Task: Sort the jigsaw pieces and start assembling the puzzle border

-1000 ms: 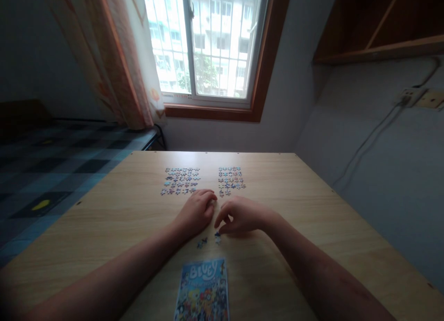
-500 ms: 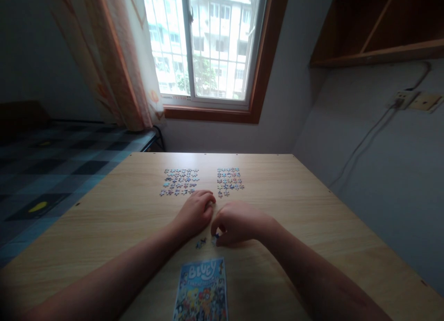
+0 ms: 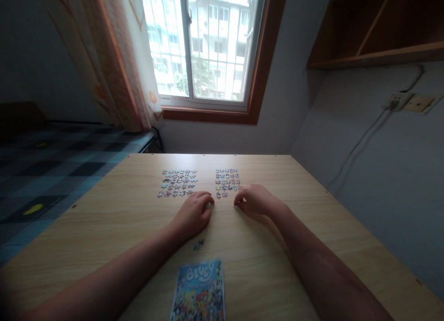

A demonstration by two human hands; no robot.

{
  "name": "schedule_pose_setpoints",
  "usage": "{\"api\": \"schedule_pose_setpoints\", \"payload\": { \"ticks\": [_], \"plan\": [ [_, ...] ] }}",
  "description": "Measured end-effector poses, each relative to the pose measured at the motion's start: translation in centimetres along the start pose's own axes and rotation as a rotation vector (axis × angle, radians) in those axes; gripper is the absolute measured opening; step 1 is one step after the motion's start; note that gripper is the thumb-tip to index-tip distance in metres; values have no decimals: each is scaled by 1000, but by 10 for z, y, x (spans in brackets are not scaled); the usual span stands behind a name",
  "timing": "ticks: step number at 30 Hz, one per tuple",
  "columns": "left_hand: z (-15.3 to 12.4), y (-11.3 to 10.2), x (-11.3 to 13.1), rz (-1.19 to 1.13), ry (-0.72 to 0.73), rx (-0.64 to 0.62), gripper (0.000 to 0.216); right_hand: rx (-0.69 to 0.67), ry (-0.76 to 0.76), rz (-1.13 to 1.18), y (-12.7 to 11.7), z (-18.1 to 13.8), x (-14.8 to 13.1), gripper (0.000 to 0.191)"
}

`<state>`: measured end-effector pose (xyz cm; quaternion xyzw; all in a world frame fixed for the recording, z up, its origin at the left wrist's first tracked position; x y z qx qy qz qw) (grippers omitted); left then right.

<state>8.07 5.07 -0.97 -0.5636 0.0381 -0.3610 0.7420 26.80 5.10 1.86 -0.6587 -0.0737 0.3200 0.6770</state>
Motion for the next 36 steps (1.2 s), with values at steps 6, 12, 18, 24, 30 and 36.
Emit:
{"api": "schedule_pose_setpoints", "payload": {
  "ticks": [6,12,18,24,30,36],
  "plan": [
    [1,-1,0,5,-1,-4,28,240,-20,-19,8,0,14,24],
    [0,0,-1,-2,-4,-2,28,238,-37,-24,10,-1,8,20],
    [0,0,0,-6,-4,-2,28,250,-7,-31,15,3,11,21],
    [-1,1,-1,8,0,2,29,250,-1,-51,18,5,12,20],
    [2,-2,-1,-27,-11,13,28,354,-51,-41,8,1,4,19],
    [5,-17,-23,-336,-307,109,26,151,-272,114,15,-1,-52,18]
  ]
}}
Point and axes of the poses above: each hand's wrist, its own z-axis towards the middle knuckle, its own y-axis out of the palm, x = y × z, the point moved 6 cm from there along z, towards the middle knuckle, and after that the axes turned 7 degrees about z, right-handed, at the moved point
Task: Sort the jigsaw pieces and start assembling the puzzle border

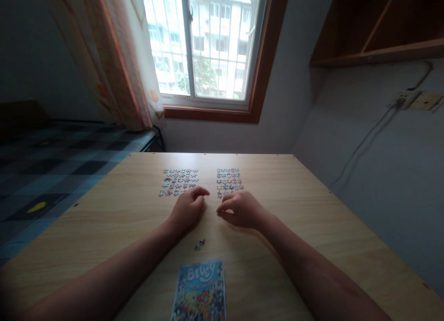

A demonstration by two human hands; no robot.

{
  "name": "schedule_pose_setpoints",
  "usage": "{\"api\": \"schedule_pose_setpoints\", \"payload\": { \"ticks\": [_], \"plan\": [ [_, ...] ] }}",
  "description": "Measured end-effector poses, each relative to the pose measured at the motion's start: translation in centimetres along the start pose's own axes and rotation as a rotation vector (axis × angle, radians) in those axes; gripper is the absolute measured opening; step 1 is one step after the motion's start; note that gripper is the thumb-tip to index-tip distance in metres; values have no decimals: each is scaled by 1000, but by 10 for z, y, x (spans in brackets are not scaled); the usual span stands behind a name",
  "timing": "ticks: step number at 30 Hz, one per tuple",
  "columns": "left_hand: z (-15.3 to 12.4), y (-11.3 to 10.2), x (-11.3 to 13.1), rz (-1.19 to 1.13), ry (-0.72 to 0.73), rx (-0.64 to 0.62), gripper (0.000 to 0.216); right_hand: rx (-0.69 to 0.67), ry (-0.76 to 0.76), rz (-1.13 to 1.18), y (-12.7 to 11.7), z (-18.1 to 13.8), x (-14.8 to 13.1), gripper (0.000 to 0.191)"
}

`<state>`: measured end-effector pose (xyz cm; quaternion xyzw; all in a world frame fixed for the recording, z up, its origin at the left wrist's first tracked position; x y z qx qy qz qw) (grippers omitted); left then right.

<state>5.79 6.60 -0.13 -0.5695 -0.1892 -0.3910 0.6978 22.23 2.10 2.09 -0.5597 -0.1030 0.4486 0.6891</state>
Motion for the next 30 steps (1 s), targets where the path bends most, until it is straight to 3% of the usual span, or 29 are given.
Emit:
{"api": "schedule_pose_setpoints", "payload": {
  "ticks": [3,6,13,16,20,25,30],
  "plan": [
    [2,-3,-5,-109,-25,37,22,-171,-78,118,18,2,-34,15],
    [2,0,-10,-176,-35,44,21,-254,-109,147,29,2,-54,17],
    [2,-1,-10,-181,-28,50,21,-302,-80,55,20,3,-50,17],
    [2,-1,-12,-181,-37,65,22,-322,9,-39,7,3,-35,20],
    [3,0,-15,-178,-35,67,24,-321,168,-75,-12,-2,6,27],
    [4,-4,-14,-158,-36,89,24,-183,288,-116,-22,-15,66,27],
    [3,-6,-10,-154,-31,96,23,-15,302,-136,-17,-21,86,24]
  ]
}}
Point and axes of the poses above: each hand's wrist, its own z-axis towards the middle knuckle, its own y-axis out of the palm, x = y × z, the point moved 6 cm from there along z, towards the middle knuckle, and after that the axes turned 7 degrees about z, right-handed, at the moved point
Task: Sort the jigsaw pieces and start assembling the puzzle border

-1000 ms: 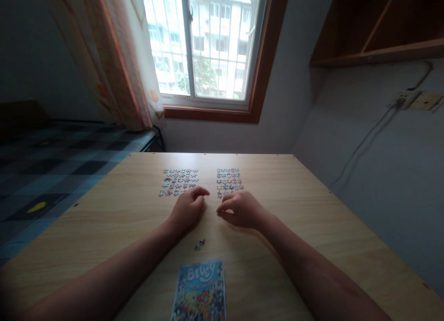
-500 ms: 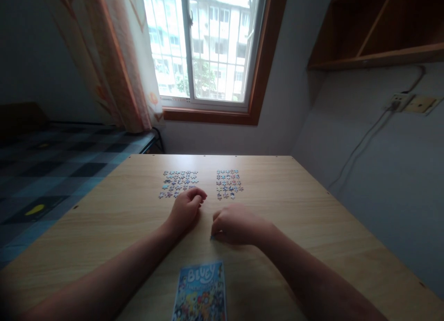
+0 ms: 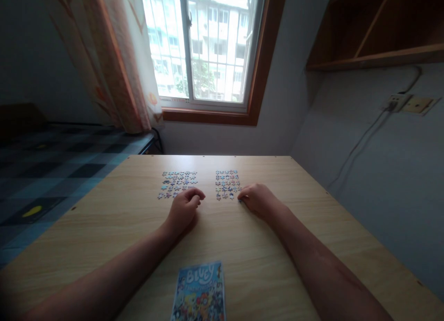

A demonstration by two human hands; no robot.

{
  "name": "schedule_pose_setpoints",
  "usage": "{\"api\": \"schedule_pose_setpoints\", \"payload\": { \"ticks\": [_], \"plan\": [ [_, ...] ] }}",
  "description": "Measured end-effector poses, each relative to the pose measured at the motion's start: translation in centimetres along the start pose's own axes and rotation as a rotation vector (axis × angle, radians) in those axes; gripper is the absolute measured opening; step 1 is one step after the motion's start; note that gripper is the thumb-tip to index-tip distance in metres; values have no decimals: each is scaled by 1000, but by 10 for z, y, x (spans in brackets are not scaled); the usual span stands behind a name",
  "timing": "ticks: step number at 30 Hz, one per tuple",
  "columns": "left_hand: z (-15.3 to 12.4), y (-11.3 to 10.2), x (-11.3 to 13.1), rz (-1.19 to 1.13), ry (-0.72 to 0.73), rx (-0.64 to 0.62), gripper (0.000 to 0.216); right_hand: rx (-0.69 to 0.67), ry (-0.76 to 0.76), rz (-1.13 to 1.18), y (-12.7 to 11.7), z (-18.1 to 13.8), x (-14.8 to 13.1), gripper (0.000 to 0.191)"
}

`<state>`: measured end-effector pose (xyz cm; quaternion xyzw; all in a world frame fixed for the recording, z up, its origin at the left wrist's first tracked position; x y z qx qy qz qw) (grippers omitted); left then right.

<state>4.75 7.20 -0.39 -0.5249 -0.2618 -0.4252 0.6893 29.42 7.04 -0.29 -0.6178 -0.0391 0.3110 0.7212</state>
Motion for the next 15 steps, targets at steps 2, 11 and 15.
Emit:
{"api": "schedule_pose_setpoints", "payload": {
  "ticks": [2,11,15],
  "plan": [
    [0,0,1,7,5,-4,23,36,-4,9,3,0,-1,24],
    [-1,2,1,10,17,-28,23,113,20,-68,5,1,-4,22],
    [-1,2,2,25,27,-28,23,122,29,-82,5,3,-3,20]
  ]
}}
Point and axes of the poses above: each hand's wrist, its own z-axis towards the middle knuckle, its own y-axis out of the palm, x = y × z, the point moved 6 cm from there along z, towards the middle knuckle, and after that the axes turned 7 degrees about z, right-handed, at the moved point
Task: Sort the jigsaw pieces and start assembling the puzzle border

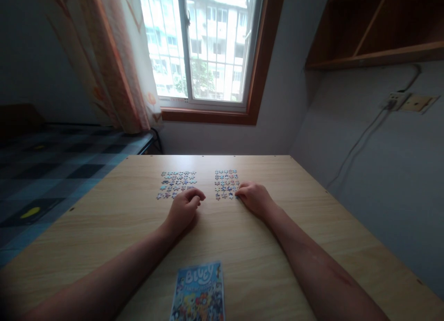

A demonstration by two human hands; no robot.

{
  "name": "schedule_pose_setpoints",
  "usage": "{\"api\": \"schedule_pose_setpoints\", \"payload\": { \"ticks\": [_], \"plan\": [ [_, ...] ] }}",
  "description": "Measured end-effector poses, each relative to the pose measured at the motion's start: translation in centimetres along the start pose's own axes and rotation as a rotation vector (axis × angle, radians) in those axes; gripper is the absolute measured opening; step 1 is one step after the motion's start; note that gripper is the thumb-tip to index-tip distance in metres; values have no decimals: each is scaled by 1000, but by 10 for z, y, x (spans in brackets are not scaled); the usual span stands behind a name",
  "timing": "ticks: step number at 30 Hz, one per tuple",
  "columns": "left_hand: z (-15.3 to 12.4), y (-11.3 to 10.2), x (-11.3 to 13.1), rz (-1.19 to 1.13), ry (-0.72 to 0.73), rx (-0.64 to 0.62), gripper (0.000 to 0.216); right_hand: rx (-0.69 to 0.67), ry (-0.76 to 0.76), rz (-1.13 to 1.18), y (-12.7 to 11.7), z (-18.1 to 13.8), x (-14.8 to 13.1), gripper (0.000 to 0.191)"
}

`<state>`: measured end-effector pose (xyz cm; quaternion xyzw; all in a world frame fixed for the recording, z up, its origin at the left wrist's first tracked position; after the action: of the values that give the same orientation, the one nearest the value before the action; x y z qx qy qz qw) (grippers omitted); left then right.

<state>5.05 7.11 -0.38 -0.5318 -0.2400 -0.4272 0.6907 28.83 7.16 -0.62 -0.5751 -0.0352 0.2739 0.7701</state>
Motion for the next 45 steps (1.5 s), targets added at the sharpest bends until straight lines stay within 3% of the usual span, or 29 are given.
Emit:
{"api": "schedule_pose_setpoints", "payload": {
  "ticks": [5,9,13,17,20,26,35,45],
  "plan": [
    [0,0,1,13,10,2,23,34,-19,6,1,0,0,19],
    [0,-1,0,10,4,5,23,236,-25,17,-13,-5,2,23],
    [0,0,-1,15,-1,-11,24,511,104,44,-27,-15,21,28],
    [0,4,4,86,37,-67,24,611,287,120,-24,-17,50,30],
    [1,6,7,133,53,-103,24,561,385,140,-17,-14,60,34],
    [1,9,8,231,67,-144,25,326,532,68,-5,-8,62,38],
    [-8,16,21,484,167,-167,26,166,641,-1,-2,-5,50,37],
    [-32,19,25,597,255,-208,24,49,723,-86,2,-23,26,43]
  ]
}}
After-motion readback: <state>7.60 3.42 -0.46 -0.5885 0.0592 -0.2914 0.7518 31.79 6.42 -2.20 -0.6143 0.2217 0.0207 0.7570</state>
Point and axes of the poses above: each hand's wrist, its own z-axis towards the middle knuckle, its own y-axis out of the palm, x = y × z, the point moved 6 cm from there along z, towards the middle knuckle, and after that the axes turned 7 degrees about z, right-handed, at the moved point
